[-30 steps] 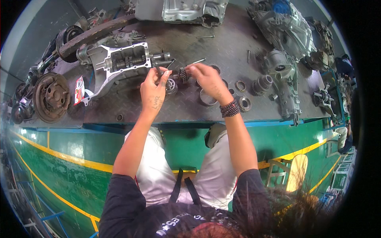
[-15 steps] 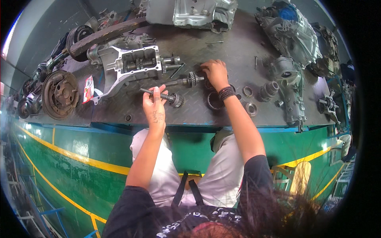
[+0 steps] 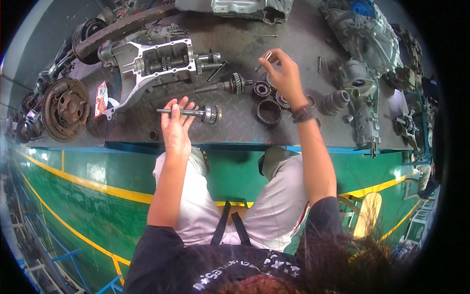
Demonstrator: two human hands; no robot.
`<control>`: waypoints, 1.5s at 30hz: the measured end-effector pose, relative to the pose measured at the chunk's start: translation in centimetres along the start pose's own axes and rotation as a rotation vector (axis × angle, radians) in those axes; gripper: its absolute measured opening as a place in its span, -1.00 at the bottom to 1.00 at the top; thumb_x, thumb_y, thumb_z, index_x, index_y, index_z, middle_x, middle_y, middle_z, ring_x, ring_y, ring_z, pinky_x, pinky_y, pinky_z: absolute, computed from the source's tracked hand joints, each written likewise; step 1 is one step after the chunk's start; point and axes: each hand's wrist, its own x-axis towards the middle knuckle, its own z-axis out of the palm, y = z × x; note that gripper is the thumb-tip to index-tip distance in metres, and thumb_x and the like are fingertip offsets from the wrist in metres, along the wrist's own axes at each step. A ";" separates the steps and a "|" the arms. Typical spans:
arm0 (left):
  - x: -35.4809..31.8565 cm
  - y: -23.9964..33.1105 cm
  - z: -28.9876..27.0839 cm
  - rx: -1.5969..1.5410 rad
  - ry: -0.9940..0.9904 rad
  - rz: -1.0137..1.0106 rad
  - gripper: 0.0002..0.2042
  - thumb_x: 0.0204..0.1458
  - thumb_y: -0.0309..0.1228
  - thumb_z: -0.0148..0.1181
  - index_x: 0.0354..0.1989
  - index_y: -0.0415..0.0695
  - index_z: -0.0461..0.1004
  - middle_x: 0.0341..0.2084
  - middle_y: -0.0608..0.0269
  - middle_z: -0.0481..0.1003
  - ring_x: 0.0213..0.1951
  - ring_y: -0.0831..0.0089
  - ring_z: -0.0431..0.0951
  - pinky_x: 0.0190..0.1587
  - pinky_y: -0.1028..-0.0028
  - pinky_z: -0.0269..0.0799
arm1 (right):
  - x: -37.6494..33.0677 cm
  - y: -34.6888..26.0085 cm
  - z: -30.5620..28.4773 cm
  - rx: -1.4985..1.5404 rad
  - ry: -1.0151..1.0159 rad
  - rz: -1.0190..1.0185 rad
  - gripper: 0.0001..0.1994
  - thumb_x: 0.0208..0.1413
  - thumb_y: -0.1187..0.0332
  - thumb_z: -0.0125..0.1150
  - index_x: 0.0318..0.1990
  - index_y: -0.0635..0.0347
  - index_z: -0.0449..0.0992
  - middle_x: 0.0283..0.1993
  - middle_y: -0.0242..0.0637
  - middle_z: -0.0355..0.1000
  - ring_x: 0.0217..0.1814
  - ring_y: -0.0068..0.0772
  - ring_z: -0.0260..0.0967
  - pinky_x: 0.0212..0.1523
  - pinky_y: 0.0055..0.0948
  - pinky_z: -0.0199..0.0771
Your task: The person assembles gear components onto a transmission shaft by hand, sliding multiple gears and bearings onto the shaft while sitting at a workbench.
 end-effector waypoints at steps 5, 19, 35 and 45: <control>-0.6 -0.1 1.0 -0.007 -0.037 0.030 -0.73 0.33 -0.31 0.03 0.12 -0.10 0.31 0.07 0.07 0.49 0.10 0.17 0.53 0.18 0.12 0.45 | -2.7 -5.7 -2.9 0.395 -0.506 0.272 -0.78 0.09 0.34 0.36 -0.40 0.27 0.45 -0.51 -0.35 0.43 -0.49 -0.47 0.34 -0.38 -0.47 0.38; -3.4 -0.4 -0.4 -0.019 -0.004 0.092 -0.61 0.36 -0.17 -0.05 0.12 -0.26 0.34 0.09 -0.03 0.46 0.14 0.08 0.50 0.27 0.10 0.39 | -9.1 -4.5 -2.6 -0.312 -0.673 -0.037 -0.82 0.10 0.35 0.26 -0.35 0.32 0.51 -0.40 0.03 0.52 -0.24 0.05 0.53 -0.19 -0.13 0.53; -4.6 0.4 0.9 0.340 -0.035 0.273 -0.69 0.34 -0.25 0.02 -0.09 -0.29 0.53 -0.09 0.09 0.54 -0.07 0.39 0.57 0.06 0.27 0.59 | -7.6 -7.2 -2.6 0.857 -0.971 1.026 -0.73 0.40 0.26 -0.07 0.03 0.21 0.46 -0.42 -0.58 0.36 -0.52 -0.77 0.16 -0.55 -0.74 0.14; -4.3 0.6 0.5 0.339 -0.035 0.251 -0.69 0.34 -0.26 0.03 -0.07 -0.29 0.53 -0.09 0.08 0.54 -0.06 0.39 0.57 0.07 0.27 0.58 | -7.5 -8.1 -2.9 0.405 -0.686 0.470 -0.78 0.35 0.28 0.06 -0.25 0.25 0.48 -0.51 -0.41 0.46 -0.52 -0.61 0.34 -0.48 -0.51 0.32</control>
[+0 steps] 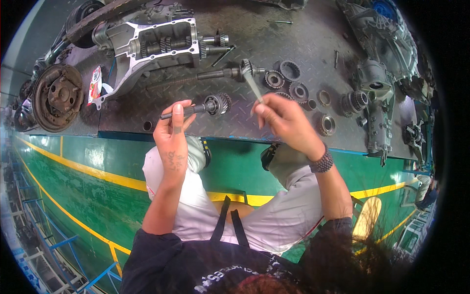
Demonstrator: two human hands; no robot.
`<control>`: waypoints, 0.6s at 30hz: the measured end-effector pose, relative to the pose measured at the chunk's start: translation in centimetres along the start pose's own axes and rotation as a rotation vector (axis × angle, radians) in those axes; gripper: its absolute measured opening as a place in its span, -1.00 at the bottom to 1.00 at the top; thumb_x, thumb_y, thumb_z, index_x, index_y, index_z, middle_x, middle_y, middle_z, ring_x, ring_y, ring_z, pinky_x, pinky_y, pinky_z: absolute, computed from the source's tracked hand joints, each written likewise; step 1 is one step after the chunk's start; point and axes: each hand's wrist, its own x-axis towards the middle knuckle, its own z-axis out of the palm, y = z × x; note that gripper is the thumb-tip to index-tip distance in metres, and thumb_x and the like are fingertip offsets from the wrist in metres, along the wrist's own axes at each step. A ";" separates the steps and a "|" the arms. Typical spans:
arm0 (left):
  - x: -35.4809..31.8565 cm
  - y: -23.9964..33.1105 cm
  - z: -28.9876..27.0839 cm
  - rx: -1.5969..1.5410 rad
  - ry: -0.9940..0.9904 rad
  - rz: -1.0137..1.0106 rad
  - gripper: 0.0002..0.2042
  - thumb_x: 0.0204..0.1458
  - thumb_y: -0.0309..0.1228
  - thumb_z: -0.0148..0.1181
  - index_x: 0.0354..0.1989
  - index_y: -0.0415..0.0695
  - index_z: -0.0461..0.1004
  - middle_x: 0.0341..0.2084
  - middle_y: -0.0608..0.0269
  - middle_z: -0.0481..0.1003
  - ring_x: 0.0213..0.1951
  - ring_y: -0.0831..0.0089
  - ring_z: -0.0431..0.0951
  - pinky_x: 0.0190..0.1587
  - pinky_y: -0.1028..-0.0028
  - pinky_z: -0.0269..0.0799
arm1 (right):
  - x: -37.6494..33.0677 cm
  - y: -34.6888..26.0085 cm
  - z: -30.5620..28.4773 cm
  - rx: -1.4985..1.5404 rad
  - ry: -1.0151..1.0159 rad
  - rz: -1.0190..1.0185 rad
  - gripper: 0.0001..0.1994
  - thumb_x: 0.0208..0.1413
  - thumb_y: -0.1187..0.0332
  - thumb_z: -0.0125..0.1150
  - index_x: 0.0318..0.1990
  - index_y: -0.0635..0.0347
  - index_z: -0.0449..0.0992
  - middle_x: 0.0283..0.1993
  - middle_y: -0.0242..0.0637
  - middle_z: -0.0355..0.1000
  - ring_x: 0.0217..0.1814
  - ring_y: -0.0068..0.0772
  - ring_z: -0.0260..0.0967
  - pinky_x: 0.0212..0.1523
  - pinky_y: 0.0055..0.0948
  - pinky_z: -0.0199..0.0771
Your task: The person assembles gear components onto a transmission shaft by hand, sliding multiple gears and bearings onto the shaft while sitting at a workbench.
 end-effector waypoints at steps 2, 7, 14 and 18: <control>0.0 0.0 0.1 -0.004 -0.010 -0.003 -0.69 0.34 -0.26 0.02 -0.08 -0.29 0.53 -0.09 0.08 0.54 -0.07 0.39 0.57 0.07 0.26 0.58 | 0.0 1.7 0.0 -0.077 -0.099 -0.025 -0.76 0.36 0.28 0.04 -0.24 0.27 0.51 -0.51 -0.44 0.41 -0.50 -0.65 0.27 -0.46 -0.55 0.28; -0.2 0.3 -0.2 -0.014 -0.003 -0.016 -0.69 0.34 -0.25 0.01 -0.08 -0.29 0.53 -0.09 0.07 0.54 -0.08 0.36 0.58 0.00 0.28 0.63 | -0.5 -1.8 0.9 -0.034 0.194 -0.041 -0.81 0.33 0.31 0.07 -0.22 0.26 0.50 -0.57 -0.30 0.41 -0.55 -0.49 0.33 -0.45 -0.45 0.32; 0.0 -0.1 0.4 -0.001 -0.011 -0.035 -0.67 0.34 -0.23 0.01 -0.08 -0.29 0.53 -0.09 0.07 0.53 -0.09 0.31 0.59 -0.08 0.29 0.67 | -1.0 1.0 1.5 -0.418 0.209 -0.108 -0.82 0.35 0.32 0.02 -0.21 0.21 0.50 -0.58 -0.16 0.37 -0.59 -0.21 0.32 -0.48 -0.30 0.32; -0.1 0.5 0.1 -0.018 0.009 -0.044 -0.67 0.34 -0.23 0.01 -0.08 -0.29 0.53 -0.09 0.07 0.53 -0.10 0.30 0.59 -0.10 0.29 0.68 | -1.0 -2.9 1.5 -0.188 0.394 -0.016 -0.81 0.32 0.29 0.03 -0.24 0.20 0.49 -0.56 -0.05 0.41 -0.45 0.10 0.45 -0.46 -0.11 0.35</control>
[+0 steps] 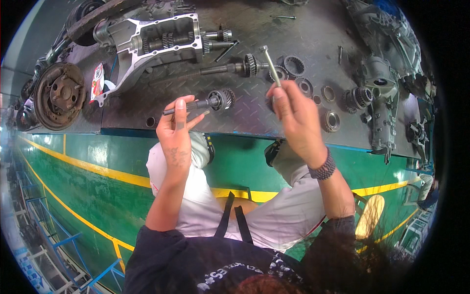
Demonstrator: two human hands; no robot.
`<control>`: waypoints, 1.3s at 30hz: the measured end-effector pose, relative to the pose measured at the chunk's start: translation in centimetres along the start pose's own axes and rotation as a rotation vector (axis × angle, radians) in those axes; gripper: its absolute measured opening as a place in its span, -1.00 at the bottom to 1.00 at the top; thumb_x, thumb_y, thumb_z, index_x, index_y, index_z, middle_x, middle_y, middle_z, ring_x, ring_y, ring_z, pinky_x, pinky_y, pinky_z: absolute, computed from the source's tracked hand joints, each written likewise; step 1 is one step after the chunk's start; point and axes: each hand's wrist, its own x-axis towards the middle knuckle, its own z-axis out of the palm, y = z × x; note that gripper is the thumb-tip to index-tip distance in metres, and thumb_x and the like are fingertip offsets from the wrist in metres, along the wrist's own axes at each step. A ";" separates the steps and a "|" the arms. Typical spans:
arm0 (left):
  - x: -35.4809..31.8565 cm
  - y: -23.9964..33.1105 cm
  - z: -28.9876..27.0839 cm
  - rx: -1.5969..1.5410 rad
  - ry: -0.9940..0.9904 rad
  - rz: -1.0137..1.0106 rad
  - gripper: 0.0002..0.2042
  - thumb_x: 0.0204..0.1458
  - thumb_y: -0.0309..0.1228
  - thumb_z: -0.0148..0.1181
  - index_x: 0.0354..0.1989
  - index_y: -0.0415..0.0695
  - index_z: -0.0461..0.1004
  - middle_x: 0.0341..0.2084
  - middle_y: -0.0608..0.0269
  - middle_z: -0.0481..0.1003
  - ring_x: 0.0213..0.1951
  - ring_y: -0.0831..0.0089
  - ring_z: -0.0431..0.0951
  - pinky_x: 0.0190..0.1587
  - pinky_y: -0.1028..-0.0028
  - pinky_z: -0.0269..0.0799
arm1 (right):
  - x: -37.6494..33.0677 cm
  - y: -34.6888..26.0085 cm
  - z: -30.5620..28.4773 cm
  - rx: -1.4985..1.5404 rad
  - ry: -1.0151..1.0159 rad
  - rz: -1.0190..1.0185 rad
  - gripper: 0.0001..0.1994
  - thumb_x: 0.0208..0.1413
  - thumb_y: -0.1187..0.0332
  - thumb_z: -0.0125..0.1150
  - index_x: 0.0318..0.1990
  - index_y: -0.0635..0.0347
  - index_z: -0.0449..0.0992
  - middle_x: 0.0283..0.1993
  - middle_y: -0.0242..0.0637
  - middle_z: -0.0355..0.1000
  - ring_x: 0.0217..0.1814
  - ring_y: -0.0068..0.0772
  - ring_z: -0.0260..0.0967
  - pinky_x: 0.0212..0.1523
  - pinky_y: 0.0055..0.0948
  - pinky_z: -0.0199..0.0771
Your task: The person assembles gear components onto a transmission shaft by hand, sliding multiple gears and bearings onto the shaft while sitting at a workbench.
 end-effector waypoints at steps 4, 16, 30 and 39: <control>0.0 -0.2 0.5 0.010 -0.022 0.001 -0.66 0.33 -0.22 0.02 -0.08 -0.29 0.52 -0.09 0.07 0.53 -0.10 0.30 0.59 -0.10 0.29 0.68 | -0.4 4.9 1.3 -0.382 -0.208 -0.197 -0.81 0.35 0.28 -0.02 -0.22 0.16 0.47 -0.53 -0.02 0.42 -0.41 0.18 0.43 -0.41 0.01 0.36; -0.1 0.1 0.0 0.020 -0.009 0.011 -0.66 0.34 -0.21 0.01 -0.07 -0.29 0.52 -0.08 0.07 0.52 -0.06 0.29 0.59 -0.08 0.29 0.67 | -0.7 1.7 1.7 -0.270 -0.079 -0.143 -0.80 0.35 0.24 -0.04 -0.21 0.16 0.39 -0.51 0.00 0.47 -0.41 0.15 0.47 -0.39 0.07 0.42; 0.1 -1.1 0.7 0.049 -0.083 0.040 -0.72 0.36 -0.24 -0.01 -0.04 -0.21 0.49 -0.09 0.16 0.55 -0.01 0.43 0.52 0.13 0.35 0.44 | -0.1 3.8 2.8 -0.526 -0.087 -0.045 -0.76 0.34 0.25 -0.05 -0.23 0.24 0.45 -0.49 0.04 0.50 -0.43 0.14 0.50 -0.40 0.06 0.49; 1.2 -3.7 3.5 -0.254 -0.047 0.009 -0.73 0.38 -0.17 -0.07 -0.07 -0.15 0.33 -0.07 0.08 0.52 0.12 0.29 0.47 0.33 0.20 0.23 | 1.5 4.8 6.2 -0.598 -0.100 -0.099 -0.74 0.31 0.24 0.02 -0.04 0.27 0.34 -0.51 -0.03 0.50 -0.41 0.11 0.51 -0.40 0.03 0.50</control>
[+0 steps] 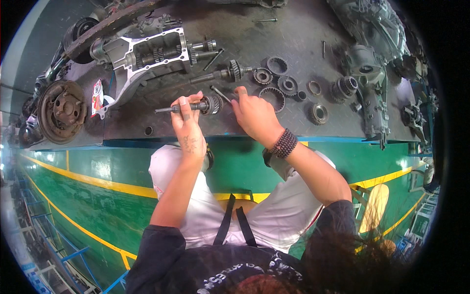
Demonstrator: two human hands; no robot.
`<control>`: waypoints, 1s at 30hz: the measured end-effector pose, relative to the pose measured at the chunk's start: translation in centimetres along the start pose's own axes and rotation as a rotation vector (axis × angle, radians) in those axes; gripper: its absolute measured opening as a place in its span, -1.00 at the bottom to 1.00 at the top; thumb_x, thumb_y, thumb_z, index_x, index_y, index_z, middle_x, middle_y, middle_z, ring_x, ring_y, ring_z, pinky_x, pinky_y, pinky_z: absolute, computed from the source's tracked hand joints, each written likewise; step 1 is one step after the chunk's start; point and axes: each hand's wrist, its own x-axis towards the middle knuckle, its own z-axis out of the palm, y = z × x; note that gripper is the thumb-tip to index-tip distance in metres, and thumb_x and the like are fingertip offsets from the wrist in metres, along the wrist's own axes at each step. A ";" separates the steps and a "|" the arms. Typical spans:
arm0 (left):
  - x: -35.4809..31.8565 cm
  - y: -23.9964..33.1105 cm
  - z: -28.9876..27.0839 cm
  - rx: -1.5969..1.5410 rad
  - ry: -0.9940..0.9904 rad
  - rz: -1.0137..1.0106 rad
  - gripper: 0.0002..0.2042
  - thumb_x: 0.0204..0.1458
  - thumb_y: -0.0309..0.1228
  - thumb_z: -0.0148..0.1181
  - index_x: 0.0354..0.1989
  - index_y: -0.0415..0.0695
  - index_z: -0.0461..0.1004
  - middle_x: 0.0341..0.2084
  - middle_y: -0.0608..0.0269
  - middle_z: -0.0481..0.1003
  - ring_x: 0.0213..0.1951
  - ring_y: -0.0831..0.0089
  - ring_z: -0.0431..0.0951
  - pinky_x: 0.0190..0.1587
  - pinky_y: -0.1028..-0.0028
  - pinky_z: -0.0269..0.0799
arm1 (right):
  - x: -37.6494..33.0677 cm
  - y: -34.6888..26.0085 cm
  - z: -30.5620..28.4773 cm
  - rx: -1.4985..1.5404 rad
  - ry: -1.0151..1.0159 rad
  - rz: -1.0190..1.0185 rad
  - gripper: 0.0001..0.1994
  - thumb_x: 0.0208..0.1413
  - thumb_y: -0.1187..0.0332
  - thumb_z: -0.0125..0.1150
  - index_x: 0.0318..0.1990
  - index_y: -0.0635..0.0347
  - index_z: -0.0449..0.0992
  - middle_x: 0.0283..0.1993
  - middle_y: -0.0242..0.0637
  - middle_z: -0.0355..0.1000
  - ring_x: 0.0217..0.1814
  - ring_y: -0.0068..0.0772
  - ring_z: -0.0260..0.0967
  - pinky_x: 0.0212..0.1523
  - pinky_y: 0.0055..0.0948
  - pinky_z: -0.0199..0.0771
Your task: The person assembles gear components onto a transmission shaft by hand, sliding multiple gears and bearings onto the shaft while sitting at a workbench.
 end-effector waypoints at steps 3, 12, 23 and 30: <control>0.2 0.2 -0.6 -0.073 0.073 -0.035 -0.74 0.38 -0.18 -0.08 -0.08 -0.14 0.32 -0.11 0.10 0.53 0.06 0.26 0.51 0.28 0.21 0.31 | -0.2 0.4 -0.3 0.105 0.066 -0.039 -0.72 0.26 0.31 0.06 -0.01 0.35 0.40 -0.35 0.00 0.53 -0.31 0.02 0.56 -0.33 -0.10 0.57; 0.5 3.1 -1.7 -0.174 0.083 -0.181 -0.62 0.29 -0.03 0.05 -0.05 -0.13 0.36 -0.16 0.09 0.56 -0.11 0.25 0.62 0.00 0.30 0.53 | -0.8 -0.1 -3.3 0.682 -0.011 -0.592 -0.58 0.01 0.34 0.46 -0.01 0.13 0.41 0.07 -0.21 0.30 0.09 -0.19 0.39 0.08 -0.31 0.47; 0.0 3.4 -0.2 -0.655 0.061 -0.301 -0.67 0.29 0.00 0.01 -0.12 -0.02 0.37 -0.55 0.46 0.30 -0.48 0.60 0.34 -0.31 0.54 0.43 | -3.6 -4.6 -1.0 1.207 -0.208 -0.159 -0.46 0.08 0.37 0.40 0.15 0.20 0.23 0.09 -0.27 0.22 0.17 -0.39 0.29 0.07 -0.33 0.47; -1.0 5.1 0.4 -0.396 0.018 -0.070 -0.59 0.30 0.12 -0.11 -0.12 -0.01 0.29 -0.67 0.39 0.26 -0.60 0.46 0.39 -0.37 0.36 0.46 | -3.5 -4.7 -1.1 1.519 -0.501 0.128 -0.53 0.24 0.46 0.15 0.23 0.29 0.14 0.15 -0.19 0.20 0.04 -0.41 0.42 0.13 -0.39 0.50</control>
